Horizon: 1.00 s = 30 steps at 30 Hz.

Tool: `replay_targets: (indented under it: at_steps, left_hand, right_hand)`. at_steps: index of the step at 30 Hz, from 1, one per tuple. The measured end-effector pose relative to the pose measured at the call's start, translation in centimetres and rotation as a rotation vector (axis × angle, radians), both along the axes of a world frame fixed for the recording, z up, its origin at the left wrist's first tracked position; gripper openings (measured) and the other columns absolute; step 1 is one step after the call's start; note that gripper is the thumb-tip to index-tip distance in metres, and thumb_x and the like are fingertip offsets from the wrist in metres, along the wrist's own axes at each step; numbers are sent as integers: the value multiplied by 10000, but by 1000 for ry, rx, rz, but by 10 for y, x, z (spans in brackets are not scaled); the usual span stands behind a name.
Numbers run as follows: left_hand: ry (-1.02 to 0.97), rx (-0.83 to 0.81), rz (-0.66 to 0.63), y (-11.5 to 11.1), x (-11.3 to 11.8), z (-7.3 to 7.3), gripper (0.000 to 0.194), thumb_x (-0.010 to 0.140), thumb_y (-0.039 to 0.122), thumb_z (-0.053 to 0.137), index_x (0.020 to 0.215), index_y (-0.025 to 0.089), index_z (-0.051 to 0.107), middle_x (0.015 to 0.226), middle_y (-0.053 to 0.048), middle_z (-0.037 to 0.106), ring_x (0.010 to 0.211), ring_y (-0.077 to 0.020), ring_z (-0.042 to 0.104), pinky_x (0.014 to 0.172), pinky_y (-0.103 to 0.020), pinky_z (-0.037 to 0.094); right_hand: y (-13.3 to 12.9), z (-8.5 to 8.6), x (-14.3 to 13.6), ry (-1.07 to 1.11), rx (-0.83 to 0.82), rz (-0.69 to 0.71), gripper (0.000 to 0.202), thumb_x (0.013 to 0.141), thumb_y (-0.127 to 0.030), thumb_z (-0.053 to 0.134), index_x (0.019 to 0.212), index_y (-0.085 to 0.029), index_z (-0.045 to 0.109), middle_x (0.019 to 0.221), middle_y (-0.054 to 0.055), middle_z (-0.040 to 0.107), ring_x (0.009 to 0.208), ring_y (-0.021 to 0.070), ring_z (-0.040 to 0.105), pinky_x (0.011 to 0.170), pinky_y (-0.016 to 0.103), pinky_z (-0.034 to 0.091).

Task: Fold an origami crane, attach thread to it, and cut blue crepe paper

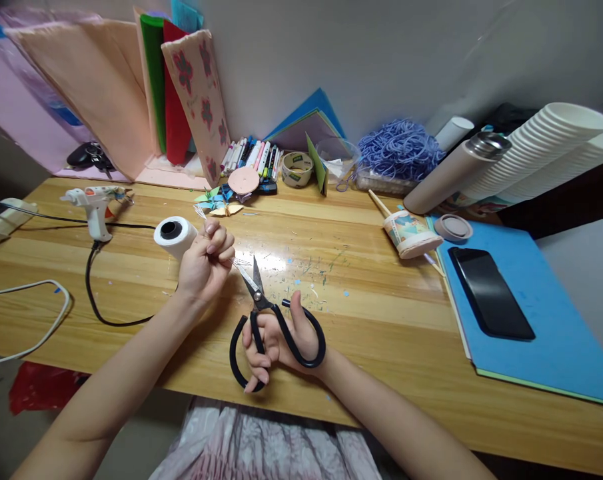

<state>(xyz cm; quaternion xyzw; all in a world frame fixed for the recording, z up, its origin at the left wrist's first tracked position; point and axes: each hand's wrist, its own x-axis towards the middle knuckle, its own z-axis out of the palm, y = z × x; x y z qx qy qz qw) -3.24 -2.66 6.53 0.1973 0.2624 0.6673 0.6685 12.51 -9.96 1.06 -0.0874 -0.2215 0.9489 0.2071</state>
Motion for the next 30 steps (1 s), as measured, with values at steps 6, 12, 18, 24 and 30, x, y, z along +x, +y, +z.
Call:
replay_targets:
  at_steps: [6,12,18,24,30]
  left_hand:
    - [4,-18,-7,-1,1,2,201,760,-18,416,679,166,415,514,64,224,414,-57,211,386,-148,185]
    - [-31,-55,-51,-4,5,-1,206,724,-34,431,677,165,412,509,65,224,410,-58,210,376,-144,175]
    - [-48,-43,-82,-2,6,-5,209,719,-43,418,694,164,414,509,64,222,416,-61,211,380,-142,174]
    - [-56,-95,-138,-7,14,-10,192,741,-22,427,693,163,407,511,67,215,417,-59,211,384,-134,177]
    - [-52,-144,-259,-18,28,-15,177,740,-11,448,691,156,415,505,68,253,417,-56,185,383,-139,161]
  right_hand:
    - [0,-1,-1,-30,8,-41,968,568,-870,-5,866,-107,509,535,-15,462,445,132,499,561,399,506]
    - [6,3,1,-88,50,-159,906,600,-874,56,851,-131,509,539,-23,458,454,126,488,607,414,502]
    - [6,3,1,-95,119,-216,868,594,-885,147,873,-142,496,550,-29,452,457,128,475,609,451,503]
    - [1,-4,-8,-157,233,-352,811,583,-878,308,867,-144,504,567,-30,441,475,123,461,633,434,502]
    - [6,-3,-10,-193,280,-426,792,599,-875,289,868,-158,493,582,-26,431,498,128,456,572,360,487]
